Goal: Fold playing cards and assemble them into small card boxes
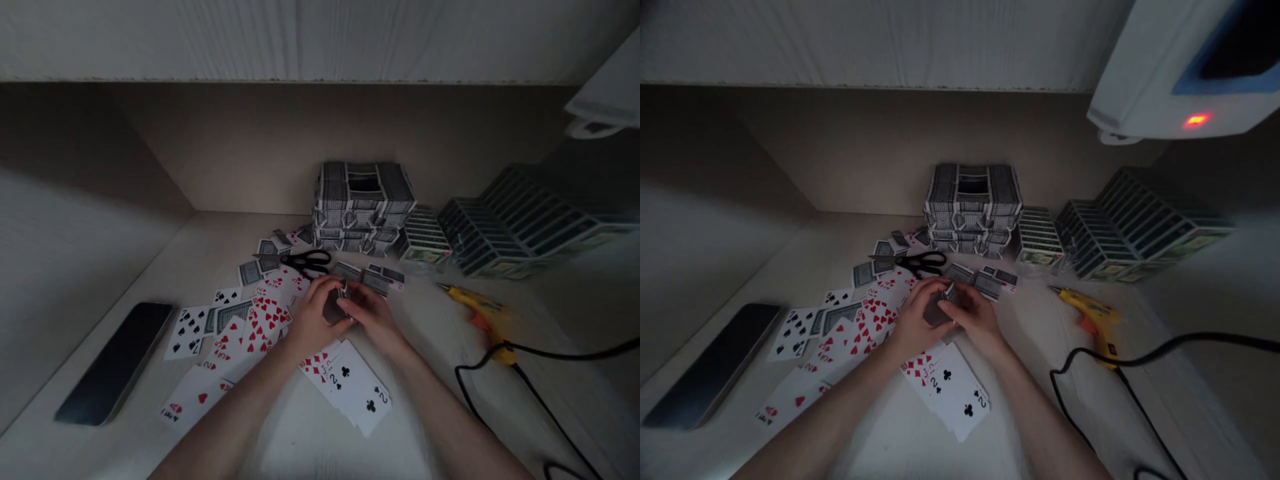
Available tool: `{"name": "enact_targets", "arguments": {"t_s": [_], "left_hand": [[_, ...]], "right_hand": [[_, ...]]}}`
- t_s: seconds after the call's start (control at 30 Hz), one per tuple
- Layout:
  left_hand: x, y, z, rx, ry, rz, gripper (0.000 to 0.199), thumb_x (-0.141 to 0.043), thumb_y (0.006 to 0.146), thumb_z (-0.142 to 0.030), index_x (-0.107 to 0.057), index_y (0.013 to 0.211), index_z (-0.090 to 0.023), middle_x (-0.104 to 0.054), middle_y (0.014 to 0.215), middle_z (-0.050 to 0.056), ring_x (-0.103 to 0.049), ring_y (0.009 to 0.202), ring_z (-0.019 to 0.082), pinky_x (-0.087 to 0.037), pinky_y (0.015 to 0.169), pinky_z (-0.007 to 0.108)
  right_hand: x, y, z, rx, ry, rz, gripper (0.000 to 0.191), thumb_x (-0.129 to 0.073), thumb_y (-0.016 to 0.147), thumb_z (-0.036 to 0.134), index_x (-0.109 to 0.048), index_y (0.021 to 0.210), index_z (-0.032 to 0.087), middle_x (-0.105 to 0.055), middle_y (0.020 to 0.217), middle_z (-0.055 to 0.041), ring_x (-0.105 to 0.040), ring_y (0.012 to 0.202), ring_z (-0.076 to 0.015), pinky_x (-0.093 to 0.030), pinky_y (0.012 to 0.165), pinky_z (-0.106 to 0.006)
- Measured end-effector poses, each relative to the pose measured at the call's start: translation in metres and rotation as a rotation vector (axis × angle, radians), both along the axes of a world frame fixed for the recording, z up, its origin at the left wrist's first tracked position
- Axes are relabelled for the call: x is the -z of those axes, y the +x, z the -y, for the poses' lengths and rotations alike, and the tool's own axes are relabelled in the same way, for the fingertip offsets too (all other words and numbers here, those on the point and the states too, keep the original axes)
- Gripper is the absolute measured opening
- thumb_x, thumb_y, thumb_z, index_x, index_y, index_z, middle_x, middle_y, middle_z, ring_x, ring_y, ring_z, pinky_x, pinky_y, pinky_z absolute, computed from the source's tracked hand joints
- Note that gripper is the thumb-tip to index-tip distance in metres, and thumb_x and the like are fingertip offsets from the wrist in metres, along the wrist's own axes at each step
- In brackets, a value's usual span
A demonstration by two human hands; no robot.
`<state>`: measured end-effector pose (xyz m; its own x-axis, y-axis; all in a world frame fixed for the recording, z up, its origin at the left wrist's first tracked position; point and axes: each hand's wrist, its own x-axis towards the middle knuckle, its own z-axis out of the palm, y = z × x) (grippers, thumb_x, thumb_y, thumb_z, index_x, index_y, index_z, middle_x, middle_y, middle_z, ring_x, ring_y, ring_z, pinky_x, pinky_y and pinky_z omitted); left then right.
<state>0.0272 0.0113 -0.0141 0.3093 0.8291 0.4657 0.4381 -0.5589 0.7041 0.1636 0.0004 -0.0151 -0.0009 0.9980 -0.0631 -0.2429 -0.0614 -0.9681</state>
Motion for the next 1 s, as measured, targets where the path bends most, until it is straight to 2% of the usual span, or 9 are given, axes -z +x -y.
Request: {"name": "enact_targets", "arguments": {"t_s": [0.33, 0.5, 0.67, 0.87, 1.0], "left_hand": [[-0.0001, -0.0006, 0.0023, 0.090, -0.004, 0.075, 0.052, -0.069, 0.065, -0.019, -0.045, 0.111, -0.022, -0.051, 0.123, 0.009, -0.049, 0.115, 0.022, -0.042, 0.096, 0.042], [0.0019, 0.0004, 0.0026, 0.128, 0.022, 0.123, 0.055, -0.070, 0.066, -0.020, -0.044, 0.114, -0.022, -0.052, 0.125, 0.010, -0.046, 0.120, 0.023, -0.033, 0.103, 0.047], [0.0030, 0.0004, 0.0034, 0.136, -0.006, 0.148, 0.057, -0.071, 0.066, -0.024, -0.043, 0.115, -0.022, -0.052, 0.124, 0.011, -0.048, 0.117, 0.022, -0.041, 0.098, 0.043], [0.0022, 0.0007, 0.0045, 0.084, 0.017, 0.150, 0.059, -0.074, 0.062, -0.029, -0.044, 0.112, -0.021, -0.054, 0.118, 0.011, -0.052, 0.112, 0.023, -0.043, 0.093, 0.043], [-0.0005, 0.0008, 0.0033, 0.095, 0.039, 0.116, 0.057, -0.073, 0.063, -0.028, -0.045, 0.112, -0.022, -0.054, 0.118, 0.010, -0.050, 0.113, 0.022, -0.043, 0.094, 0.042]], "right_hand": [[-0.0030, -0.0016, 0.0015, -0.018, 0.006, -0.082, 0.033, -0.074, 0.060, 0.034, -0.062, 0.088, 0.023, -0.066, 0.093, -0.0020, -0.060, 0.088, -0.0185, -0.046, 0.082, -0.033], [-0.0031, -0.0009, 0.0008, -0.037, -0.024, -0.137, 0.034, -0.076, 0.057, 0.036, -0.061, 0.084, 0.022, -0.066, 0.088, -0.0022, -0.060, 0.084, -0.0181, -0.047, 0.076, -0.031], [-0.0034, 0.0002, 0.0020, -0.060, -0.058, -0.173, 0.032, -0.074, 0.060, 0.034, -0.061, 0.087, 0.024, -0.065, 0.086, -0.0002, -0.059, 0.082, -0.0168, -0.046, 0.074, -0.029], [-0.0018, 0.0010, 0.0013, -0.060, -0.053, -0.172, 0.032, -0.074, 0.060, 0.032, -0.061, 0.088, 0.023, -0.065, 0.092, -0.0011, -0.058, 0.087, -0.0175, -0.045, 0.080, -0.031], [-0.0014, 0.0003, 0.0012, -0.036, -0.067, -0.145, 0.031, -0.075, 0.059, 0.032, -0.061, 0.086, 0.022, -0.064, 0.087, -0.0003, -0.058, 0.082, -0.0162, -0.045, 0.076, -0.029]]}}
